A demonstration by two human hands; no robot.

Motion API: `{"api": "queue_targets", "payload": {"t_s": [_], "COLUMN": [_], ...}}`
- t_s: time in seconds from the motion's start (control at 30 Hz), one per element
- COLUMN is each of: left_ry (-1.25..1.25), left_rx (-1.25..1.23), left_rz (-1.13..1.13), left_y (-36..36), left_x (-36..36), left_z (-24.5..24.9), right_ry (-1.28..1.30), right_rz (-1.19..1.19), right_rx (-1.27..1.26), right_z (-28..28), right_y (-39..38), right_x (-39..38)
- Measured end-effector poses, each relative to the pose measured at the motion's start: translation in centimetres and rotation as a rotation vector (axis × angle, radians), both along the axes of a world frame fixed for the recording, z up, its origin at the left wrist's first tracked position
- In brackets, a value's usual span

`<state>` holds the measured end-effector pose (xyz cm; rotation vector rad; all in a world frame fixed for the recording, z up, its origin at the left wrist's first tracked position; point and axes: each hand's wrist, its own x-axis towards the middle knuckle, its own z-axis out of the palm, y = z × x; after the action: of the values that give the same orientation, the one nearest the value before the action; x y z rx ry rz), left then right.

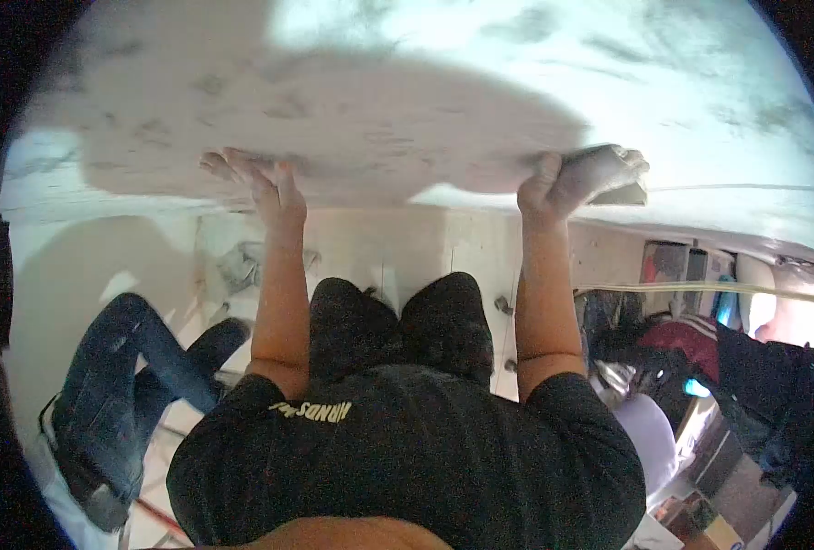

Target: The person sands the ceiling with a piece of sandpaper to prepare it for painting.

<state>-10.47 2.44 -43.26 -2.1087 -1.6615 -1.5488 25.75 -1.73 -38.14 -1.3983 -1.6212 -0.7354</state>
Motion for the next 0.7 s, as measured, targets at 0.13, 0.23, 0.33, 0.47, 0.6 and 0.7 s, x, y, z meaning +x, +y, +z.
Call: {"api": "queue_targets", "payload": {"t_s": [0.13,0.23,0.33,0.47,0.6,0.7], "left_ry": [-0.025,0.020,-0.174,-0.291,0.132,0.133], "left_rx": [0.023,0.105,0.184,0.045,0.104,-0.105], "left_rz": [-0.087,-0.061,-0.110,-0.167,-0.055,-0.010], "left_y": [-0.8,-0.4,-0.1,-2.4,-0.7,-1.9], "left_x": [0.6,2.0,3.2,3.1,3.4,2.7], "left_z": [-9.0,-17.6,-25.8,-32.9,-38.6,-38.8], "right_ry": [0.214,0.284,0.258,0.352,0.314,0.159], "right_rz": [-0.053,-0.026,0.015,-0.078,-0.246,-0.181], "right_rx": [0.020,0.112,0.170,0.051,-0.225,0.067], "right_z": [-9.5,-19.0,-28.4,-41.1,-47.7,-40.8], "right_y": [0.0,1.2,1.7,1.5,0.7,0.6], "right_x": [-2.5,-4.2,-5.1,-7.3,-7.2,-8.6]}}
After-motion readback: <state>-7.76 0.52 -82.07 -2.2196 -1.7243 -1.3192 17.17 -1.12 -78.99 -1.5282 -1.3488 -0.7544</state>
